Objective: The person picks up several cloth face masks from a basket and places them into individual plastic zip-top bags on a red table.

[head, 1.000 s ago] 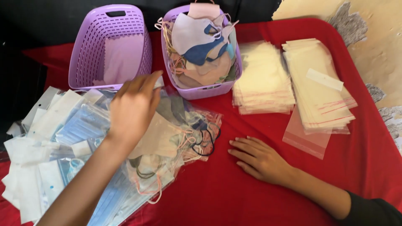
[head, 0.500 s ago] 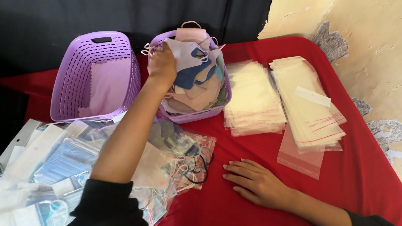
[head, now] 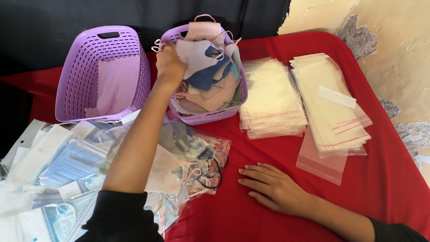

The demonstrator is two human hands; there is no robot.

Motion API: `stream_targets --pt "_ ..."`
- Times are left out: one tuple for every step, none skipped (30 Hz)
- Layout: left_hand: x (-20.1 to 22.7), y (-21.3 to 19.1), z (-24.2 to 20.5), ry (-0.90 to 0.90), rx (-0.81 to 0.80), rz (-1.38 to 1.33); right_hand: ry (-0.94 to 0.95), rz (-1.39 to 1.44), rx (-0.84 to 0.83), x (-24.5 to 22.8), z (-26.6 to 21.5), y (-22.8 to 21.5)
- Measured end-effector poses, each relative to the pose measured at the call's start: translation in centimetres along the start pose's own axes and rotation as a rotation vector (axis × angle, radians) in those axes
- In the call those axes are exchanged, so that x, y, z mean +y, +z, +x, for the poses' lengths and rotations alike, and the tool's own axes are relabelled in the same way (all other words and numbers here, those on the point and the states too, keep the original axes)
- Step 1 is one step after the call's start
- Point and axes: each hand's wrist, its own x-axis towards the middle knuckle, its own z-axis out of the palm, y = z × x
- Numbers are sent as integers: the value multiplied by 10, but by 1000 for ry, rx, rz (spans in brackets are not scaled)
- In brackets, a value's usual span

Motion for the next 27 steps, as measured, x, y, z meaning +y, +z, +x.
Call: stream_targets --pt "11 -12 -11 0 1 0 -1 -1 0 0 0 0" --pt "20 -26 -22 -84 -30 -159 -5 0 6 -1 0 0" --pt "29 -39 -33 -167 -61 -318 -9 1 12 -1 1 0" --pt "26 -37 -31 -168 -59 -319 -11 0 12 0 1 0" --pt "23 -34 -28 -144 -41 -371 -14 -1 14 0 1 1" --pt "19 -31 -26 -120 -22 -424 -17 -3 16 1 0 1" --pt "22 -38 -29 -122 -19 -426 -20 -4 13 1 0 1" --pt "24 -45 -31 -140 -37 -392 -18 -16 11 2 -1 2" --pt "27 -51 -34 -158 -54 -359 -15 -28 8 2 -2 3" --pt "28 -56 -36 -159 -52 -360 -18 -29 6 2 -3 3" --pt "28 -60 -38 -156 -110 -303 -20 -33 9 2 -3 3" --pt "29 -66 -39 -153 -163 -245 -27 -37 13 2 -2 3" --pt "31 -75 -47 -153 -157 -246 -33 -40 13 3 -2 4" --pt "33 -82 -56 -95 -127 -210 -34 -39 15 3 -3 4" --pt "36 -88 -64 -38 -96 -173 -35 -39 17 4 -3 4" --pt "36 -94 -72 -37 -98 -174 -33 -39 16 4 -3 4" --pt "36 -98 -80 158 110 -196 -36 -46 9 5 -2 3" --pt "35 -102 -89 352 311 -215 -36 -48 -1 5 -3 4" --pt "43 -113 -116 349 305 -216 -31 -44 -4 3 -5 3" --pt "51 -126 -142 423 213 -502 -42 -47 5 3 -4 3" --pt "60 -139 -167 493 115 -787 -54 -50 14 3 -3 2" --pt "62 -140 -196 493 110 -785 -50 -47 17 3 0 1" --pt "64 -141 -224 398 89 -845 -63 -22 95 2 3 0" --pt "64 -142 -255 294 69 -904 -76 7 167 0 5 0" --pt "59 -136 -277 287 67 -901 -75 13 164 2 5 -2" --pt "54 -130 -298 101 -105 -921 -62 30 173 5 4 -5" --pt "48 -123 -318 -86 -275 -932 -49 46 182 8 4 -7"
